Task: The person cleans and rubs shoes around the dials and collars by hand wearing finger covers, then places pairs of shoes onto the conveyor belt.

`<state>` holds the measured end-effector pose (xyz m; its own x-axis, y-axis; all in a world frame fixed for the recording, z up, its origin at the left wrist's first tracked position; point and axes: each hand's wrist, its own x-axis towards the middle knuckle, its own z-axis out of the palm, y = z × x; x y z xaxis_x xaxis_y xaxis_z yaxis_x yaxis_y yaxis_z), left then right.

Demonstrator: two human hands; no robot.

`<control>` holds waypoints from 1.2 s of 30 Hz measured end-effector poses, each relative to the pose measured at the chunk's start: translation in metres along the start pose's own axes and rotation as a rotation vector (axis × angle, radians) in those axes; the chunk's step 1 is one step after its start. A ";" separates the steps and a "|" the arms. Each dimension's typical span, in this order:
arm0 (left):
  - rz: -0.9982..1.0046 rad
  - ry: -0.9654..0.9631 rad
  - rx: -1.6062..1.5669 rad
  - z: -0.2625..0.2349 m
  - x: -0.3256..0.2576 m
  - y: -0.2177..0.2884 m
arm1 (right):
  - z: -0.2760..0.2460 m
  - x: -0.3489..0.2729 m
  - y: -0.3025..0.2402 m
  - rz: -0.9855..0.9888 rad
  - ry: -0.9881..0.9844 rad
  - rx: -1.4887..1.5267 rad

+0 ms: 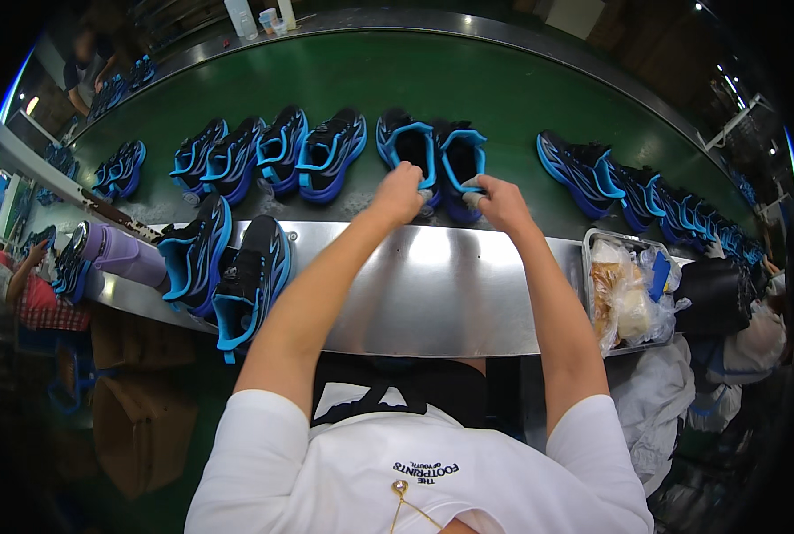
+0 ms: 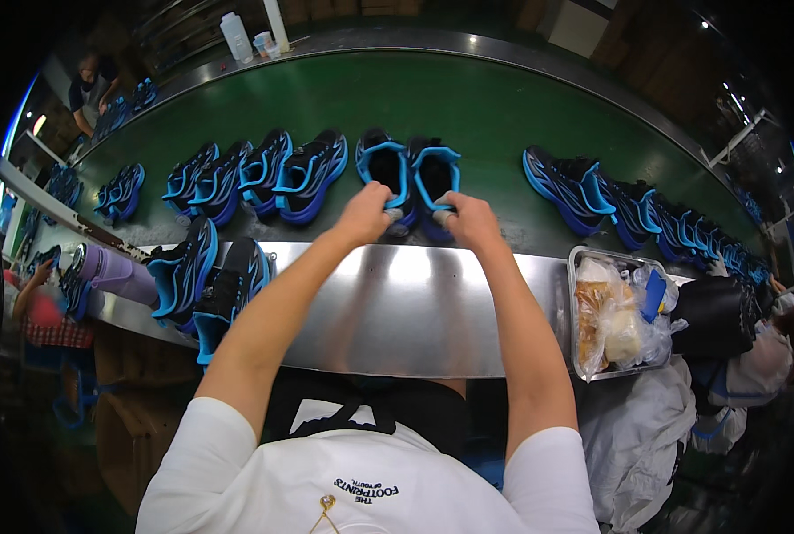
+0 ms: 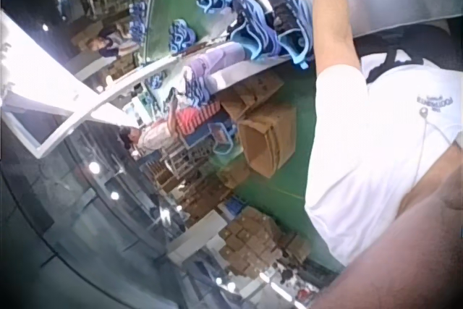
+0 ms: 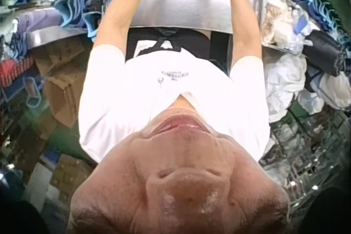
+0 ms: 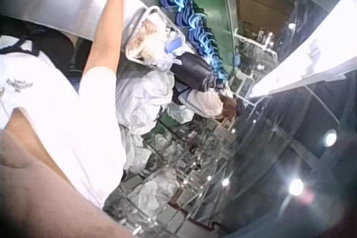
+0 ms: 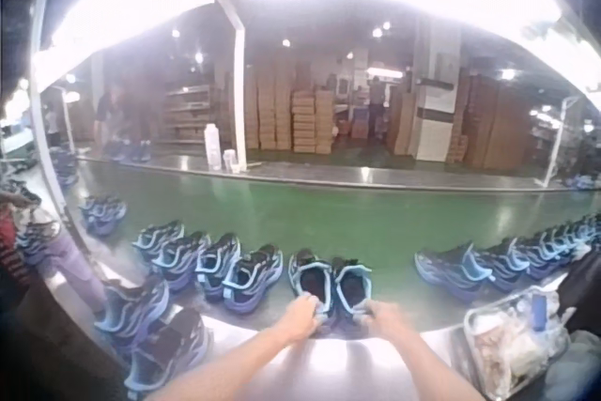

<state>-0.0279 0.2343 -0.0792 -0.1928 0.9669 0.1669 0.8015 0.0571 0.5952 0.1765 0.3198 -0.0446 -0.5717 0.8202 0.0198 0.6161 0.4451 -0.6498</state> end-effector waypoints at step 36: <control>0.117 -0.094 -0.117 -0.080 -0.161 0.042 | 0.012 -0.165 -0.097 -0.102 0.023 -0.069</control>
<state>-0.0081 0.0613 -0.0181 -0.0435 0.9846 0.1695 0.7429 -0.0816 0.6644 0.2049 0.1371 0.0056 -0.6213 0.7770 0.1013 0.5918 0.5500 -0.5893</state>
